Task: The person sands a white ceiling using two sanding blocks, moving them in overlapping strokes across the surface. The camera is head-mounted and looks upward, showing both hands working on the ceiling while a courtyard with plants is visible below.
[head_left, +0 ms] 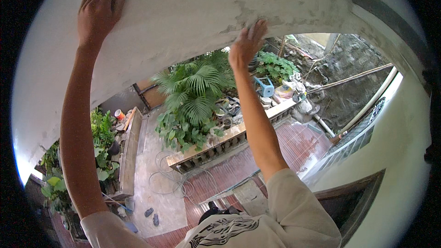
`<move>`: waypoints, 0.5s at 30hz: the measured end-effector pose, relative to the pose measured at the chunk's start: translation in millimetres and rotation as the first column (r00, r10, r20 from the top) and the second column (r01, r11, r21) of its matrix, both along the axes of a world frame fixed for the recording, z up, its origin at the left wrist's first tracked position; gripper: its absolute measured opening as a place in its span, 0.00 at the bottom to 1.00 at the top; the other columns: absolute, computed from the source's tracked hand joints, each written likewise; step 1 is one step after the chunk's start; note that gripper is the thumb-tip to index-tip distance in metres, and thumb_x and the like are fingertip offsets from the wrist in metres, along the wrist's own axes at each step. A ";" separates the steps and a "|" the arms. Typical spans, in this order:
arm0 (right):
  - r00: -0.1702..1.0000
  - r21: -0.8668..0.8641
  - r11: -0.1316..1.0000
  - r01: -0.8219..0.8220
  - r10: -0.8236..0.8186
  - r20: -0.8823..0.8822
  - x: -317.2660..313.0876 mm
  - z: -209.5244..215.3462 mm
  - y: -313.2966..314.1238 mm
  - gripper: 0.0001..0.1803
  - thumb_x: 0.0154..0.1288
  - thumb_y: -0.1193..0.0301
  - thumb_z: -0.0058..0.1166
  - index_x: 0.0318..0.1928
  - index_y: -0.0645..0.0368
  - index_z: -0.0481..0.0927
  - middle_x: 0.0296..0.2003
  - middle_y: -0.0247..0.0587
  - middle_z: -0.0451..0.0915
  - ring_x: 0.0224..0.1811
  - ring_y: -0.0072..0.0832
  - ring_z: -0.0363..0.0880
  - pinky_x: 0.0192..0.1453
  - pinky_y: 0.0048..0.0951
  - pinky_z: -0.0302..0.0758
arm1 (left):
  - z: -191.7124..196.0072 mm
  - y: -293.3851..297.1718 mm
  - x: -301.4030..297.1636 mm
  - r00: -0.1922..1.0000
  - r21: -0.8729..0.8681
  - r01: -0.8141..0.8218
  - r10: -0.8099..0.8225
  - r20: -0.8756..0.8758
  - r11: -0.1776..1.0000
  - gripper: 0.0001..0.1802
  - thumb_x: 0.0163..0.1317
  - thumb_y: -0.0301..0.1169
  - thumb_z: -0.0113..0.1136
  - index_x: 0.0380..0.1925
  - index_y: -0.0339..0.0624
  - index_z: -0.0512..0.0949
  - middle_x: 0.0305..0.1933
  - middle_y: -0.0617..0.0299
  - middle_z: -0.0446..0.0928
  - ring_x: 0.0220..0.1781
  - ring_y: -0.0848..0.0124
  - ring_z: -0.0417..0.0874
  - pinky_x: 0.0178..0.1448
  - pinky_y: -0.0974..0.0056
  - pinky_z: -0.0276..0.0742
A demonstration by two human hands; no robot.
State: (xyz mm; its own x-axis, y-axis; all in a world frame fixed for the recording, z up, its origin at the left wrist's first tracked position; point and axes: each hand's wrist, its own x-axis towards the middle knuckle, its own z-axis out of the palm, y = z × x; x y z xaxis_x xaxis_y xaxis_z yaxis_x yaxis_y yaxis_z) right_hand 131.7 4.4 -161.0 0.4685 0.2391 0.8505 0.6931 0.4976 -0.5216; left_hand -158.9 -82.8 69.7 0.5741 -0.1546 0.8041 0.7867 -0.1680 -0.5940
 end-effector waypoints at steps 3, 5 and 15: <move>0.908 -0.175 0.984 0.043 0.035 0.418 -2.8 6.5 -9.7 0.33 0.78 0.60 0.29 0.75 0.64 0.48 0.77 0.53 0.42 0.80 0.47 0.37 0.77 0.61 0.33 | -1.6 0.4 2.5 0.999 0.017 -0.026 0.027 -0.029 1.000 0.31 0.50 0.19 0.53 0.60 0.36 0.73 0.66 0.48 0.73 0.69 0.50 0.71 0.73 0.48 0.65; 0.805 -0.155 0.984 0.083 0.026 0.593 -0.1 13.3 -13.8 0.31 0.76 0.64 0.33 0.74 0.65 0.54 0.77 0.52 0.46 0.80 0.48 0.41 0.77 0.61 0.36 | -1.2 2.2 4.1 0.998 0.052 -0.035 0.038 -0.047 0.998 0.32 0.50 0.19 0.53 0.60 0.36 0.73 0.66 0.47 0.72 0.69 0.50 0.71 0.73 0.48 0.65; 0.930 -0.005 0.998 0.055 -0.049 0.363 15.1 37.8 -20.9 0.32 0.76 0.59 0.33 0.75 0.60 0.53 0.77 0.52 0.47 0.79 0.47 0.45 0.76 0.62 0.38 | -3.4 -0.1 7.3 1.000 0.057 -0.017 0.018 -0.017 0.998 0.31 0.49 0.20 0.53 0.59 0.35 0.74 0.64 0.47 0.74 0.68 0.51 0.73 0.72 0.48 0.66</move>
State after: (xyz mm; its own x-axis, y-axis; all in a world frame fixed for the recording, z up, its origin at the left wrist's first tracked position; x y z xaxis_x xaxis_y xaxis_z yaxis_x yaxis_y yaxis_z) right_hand 146.8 -16.5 -123.2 0.1407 0.2370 0.9613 0.8611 0.4499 -0.2369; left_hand -151.6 -82.9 66.3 0.5913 -0.1895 0.7839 0.7786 -0.1194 -0.6161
